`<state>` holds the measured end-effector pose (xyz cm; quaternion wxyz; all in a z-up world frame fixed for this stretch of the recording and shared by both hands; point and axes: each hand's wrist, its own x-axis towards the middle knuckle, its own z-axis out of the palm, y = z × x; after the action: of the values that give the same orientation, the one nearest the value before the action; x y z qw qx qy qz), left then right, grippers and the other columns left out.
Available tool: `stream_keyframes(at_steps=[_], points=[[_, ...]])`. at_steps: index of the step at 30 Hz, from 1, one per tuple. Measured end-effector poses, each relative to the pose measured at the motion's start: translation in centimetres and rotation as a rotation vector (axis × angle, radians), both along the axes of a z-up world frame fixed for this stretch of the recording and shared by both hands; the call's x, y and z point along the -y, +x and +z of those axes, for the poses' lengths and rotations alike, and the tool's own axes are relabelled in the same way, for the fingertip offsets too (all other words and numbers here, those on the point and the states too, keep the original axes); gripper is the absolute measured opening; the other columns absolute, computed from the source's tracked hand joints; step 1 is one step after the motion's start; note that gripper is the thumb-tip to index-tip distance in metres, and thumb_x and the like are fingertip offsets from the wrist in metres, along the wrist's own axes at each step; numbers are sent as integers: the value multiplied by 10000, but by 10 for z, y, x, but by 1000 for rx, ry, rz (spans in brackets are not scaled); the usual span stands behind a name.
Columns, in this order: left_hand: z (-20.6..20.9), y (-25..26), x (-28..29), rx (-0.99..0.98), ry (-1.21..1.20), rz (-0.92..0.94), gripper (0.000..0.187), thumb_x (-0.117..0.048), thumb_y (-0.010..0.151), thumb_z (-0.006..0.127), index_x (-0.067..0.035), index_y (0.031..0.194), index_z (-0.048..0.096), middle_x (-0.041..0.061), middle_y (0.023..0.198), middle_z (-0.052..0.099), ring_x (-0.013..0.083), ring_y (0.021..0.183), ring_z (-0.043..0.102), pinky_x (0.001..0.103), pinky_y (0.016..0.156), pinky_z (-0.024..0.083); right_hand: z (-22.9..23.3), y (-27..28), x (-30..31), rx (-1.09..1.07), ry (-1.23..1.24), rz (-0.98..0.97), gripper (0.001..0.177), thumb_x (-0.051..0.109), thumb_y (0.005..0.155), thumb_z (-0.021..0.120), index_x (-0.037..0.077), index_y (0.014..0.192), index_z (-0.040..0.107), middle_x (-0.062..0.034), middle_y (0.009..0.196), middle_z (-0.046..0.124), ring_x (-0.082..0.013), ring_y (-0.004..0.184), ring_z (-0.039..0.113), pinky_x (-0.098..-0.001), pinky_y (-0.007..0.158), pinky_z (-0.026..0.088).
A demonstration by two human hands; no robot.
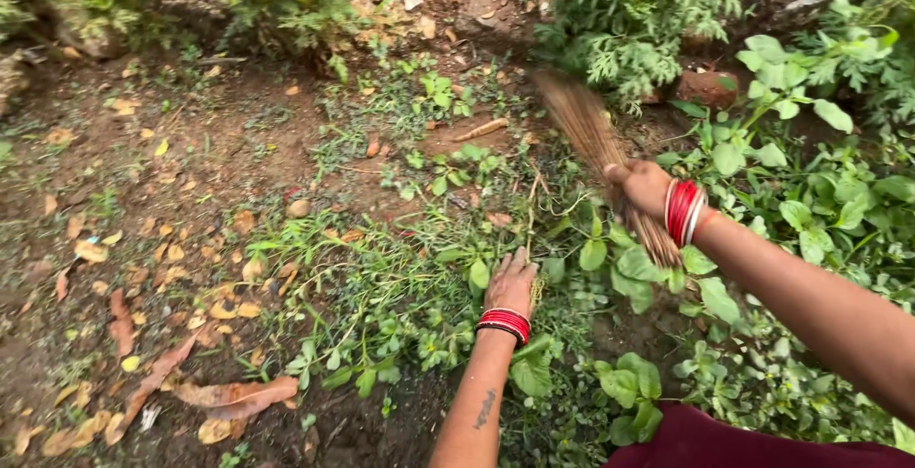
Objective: The person is sweeping dirt and organic debris into a pile and pulling small weeds in a garden area using a hand-held bundle broom.
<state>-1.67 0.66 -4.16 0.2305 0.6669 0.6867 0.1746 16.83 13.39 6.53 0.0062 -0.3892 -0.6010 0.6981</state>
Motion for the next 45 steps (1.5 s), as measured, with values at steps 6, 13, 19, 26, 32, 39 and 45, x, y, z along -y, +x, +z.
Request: stream_keyframes(at_steps=[6,13,19,26,32,39,45], points=[[-25,6,8,-27,-103,-19,659,44,780,517,-204,1388,570,9,1630,291,250,1456,318,424,1113,365,119,-77,62,134,-1,165,509,450,1000,477,40,1253,641,-149,688,651,-192,442,611,-324,414,521],[24,3,41,13,-237,24,474,-250,1008,512,-245,1477,446,5,1675,146,273,1496,260,545,1162,303,77,-13,64,129,-5,-314,300,296,968,537,13,1040,604,-90,555,586,-196,370,577,-301,301,465],[31,9,49,27,-296,19,497,-334,1030,474,-349,1513,358,-24,1675,85,264,1523,178,549,1223,156,123,-60,100,257,-171,-339,336,327,966,542,7,968,646,-101,552,575,-202,357,550,-314,299,454],[64,-5,70,62,-377,28,609,-304,962,512,-452,1525,331,-11,1686,31,248,1539,127,530,1240,115,55,-39,39,151,-35,-370,458,385,1044,482,-40,909,585,-149,615,614,-207,374,574,-323,347,499],[0,6,70,105,-377,19,414,-414,1123,314,-335,1529,338,39,1686,84,265,1540,151,543,1258,82,74,-110,101,184,188,156,405,340,982,513,-23,1102,646,-61,608,627,-126,414,580,-240,373,490],[80,-10,106,94,-472,65,410,-364,995,442,-348,1396,523,-29,1683,82,225,1539,91,513,1252,95,95,-77,55,160,248,-165,389,319,1011,539,-40,1131,628,-152,667,658,-197,437,630,-324,378,545],[65,-10,112,91,-448,78,398,-390,1031,453,-333,1415,541,13,1691,102,232,1559,98,526,1253,125,65,-104,-7,252,16,-491,357,320,1023,494,-22,1090,574,-156,711,636,-198,447,571,-333,406,533]])
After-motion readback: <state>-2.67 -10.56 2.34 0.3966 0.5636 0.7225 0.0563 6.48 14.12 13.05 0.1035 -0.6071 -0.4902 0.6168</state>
